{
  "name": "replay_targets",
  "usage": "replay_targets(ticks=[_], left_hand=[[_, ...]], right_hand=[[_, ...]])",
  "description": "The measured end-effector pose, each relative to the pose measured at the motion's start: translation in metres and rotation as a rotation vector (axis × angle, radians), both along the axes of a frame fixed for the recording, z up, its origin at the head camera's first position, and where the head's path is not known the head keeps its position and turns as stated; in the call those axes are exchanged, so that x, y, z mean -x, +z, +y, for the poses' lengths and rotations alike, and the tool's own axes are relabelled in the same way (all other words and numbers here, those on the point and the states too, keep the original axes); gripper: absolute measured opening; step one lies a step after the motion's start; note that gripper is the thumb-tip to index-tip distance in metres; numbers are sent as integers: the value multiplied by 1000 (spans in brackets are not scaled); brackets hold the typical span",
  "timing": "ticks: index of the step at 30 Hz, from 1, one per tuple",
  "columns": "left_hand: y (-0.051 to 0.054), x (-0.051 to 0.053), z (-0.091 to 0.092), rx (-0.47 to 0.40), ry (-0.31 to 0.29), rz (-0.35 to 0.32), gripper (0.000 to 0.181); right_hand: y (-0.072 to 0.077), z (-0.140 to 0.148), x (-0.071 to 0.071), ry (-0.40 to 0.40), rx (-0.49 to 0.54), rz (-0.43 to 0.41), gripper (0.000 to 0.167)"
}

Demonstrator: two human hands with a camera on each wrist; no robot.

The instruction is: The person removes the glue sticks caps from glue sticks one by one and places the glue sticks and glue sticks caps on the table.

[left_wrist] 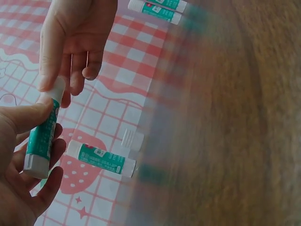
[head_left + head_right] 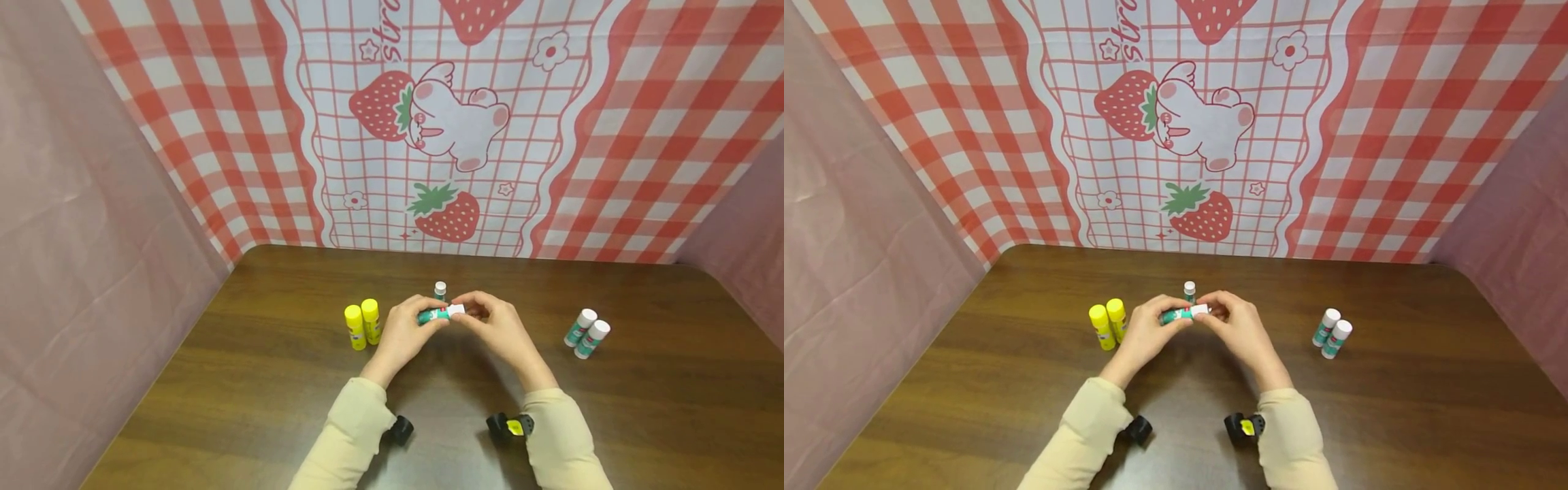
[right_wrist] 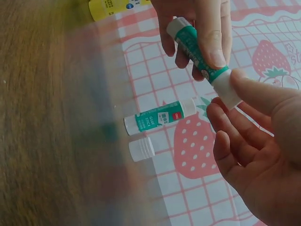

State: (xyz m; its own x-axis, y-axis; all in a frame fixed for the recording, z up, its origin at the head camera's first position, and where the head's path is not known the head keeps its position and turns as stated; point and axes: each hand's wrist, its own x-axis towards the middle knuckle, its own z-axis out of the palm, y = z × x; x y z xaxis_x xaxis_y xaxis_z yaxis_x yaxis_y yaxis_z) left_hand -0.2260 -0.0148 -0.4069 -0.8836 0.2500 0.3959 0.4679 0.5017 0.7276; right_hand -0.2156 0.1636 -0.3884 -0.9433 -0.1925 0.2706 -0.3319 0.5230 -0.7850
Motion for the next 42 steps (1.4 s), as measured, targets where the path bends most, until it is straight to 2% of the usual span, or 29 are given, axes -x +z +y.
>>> replay_targets(ticks=[8, 26, 33, 42], left_hand=[[1, 0, 0, -39, -13, -38, 25], [2, 2, -2, -60, -45, -52, 28], [2, 2, -2, -49, -50, -23, 28], [0, 3, -2, -63, -58, -62, 26]], right_hand=[[0, 4, 1, 4, -1, 43, 24], [0, 9, 3, 3, -39, 129, 19], [3, 9, 1, 16, -26, 114, 19], [1, 10, 0, 29, -34, 128, 18]])
